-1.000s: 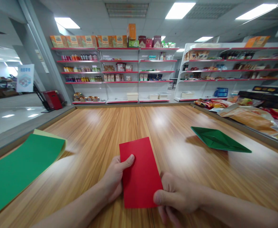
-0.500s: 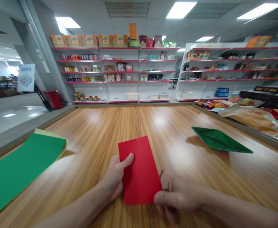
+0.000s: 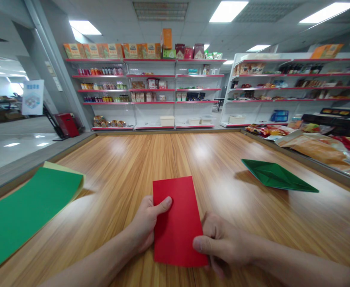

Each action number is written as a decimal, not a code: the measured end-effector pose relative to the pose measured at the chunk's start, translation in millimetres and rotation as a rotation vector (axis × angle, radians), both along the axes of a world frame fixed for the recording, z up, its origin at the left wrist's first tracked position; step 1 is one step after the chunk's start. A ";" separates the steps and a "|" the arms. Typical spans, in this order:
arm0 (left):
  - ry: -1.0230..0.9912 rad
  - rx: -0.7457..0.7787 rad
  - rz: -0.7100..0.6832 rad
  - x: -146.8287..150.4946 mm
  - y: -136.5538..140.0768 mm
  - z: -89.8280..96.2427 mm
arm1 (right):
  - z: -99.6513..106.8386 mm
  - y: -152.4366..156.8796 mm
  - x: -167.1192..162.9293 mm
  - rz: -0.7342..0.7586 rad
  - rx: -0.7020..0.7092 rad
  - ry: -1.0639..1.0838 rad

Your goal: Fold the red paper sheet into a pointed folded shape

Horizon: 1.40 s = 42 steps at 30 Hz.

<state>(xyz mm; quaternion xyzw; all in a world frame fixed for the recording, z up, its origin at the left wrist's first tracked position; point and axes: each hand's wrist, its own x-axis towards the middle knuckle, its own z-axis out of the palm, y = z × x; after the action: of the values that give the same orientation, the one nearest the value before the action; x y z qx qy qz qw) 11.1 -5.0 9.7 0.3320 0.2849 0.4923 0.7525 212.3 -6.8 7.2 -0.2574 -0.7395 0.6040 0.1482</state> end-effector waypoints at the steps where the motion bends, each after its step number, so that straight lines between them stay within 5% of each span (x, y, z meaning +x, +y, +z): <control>1: 0.000 0.000 0.001 -0.4 -0.5 0.2 | 0.4 -0.2 -0.2 -0.009 0.000 0.015; 12: 0.015 0.000 -0.054 -1.8 -1.9 0.2 | -8.6 0.2 -2.9 -0.195 -0.031 0.041; 19: 0.115 0.088 -0.165 -2.6 -5.5 3.7 | -11.0 5.9 -4.8 -0.500 0.075 0.157; 25: 0.185 -0.009 0.052 3.4 -2.4 0.7 | -12.7 10.1 -3.4 -0.434 0.033 0.133; 36: 0.277 0.009 -0.034 1.8 -5.0 2.1 | -8.6 10.1 -5.1 -0.432 -0.074 0.209; 42: 0.289 0.030 0.137 3.9 -3.1 1.6 | -14.2 12.1 -1.6 -0.403 -0.099 0.249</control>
<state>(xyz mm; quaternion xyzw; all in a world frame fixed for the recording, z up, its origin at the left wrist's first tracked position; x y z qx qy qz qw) 15.0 -8.1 11.3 0.3902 0.4048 0.4939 0.6633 210.6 5.2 -7.0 -0.3301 -0.6188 0.6249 0.3429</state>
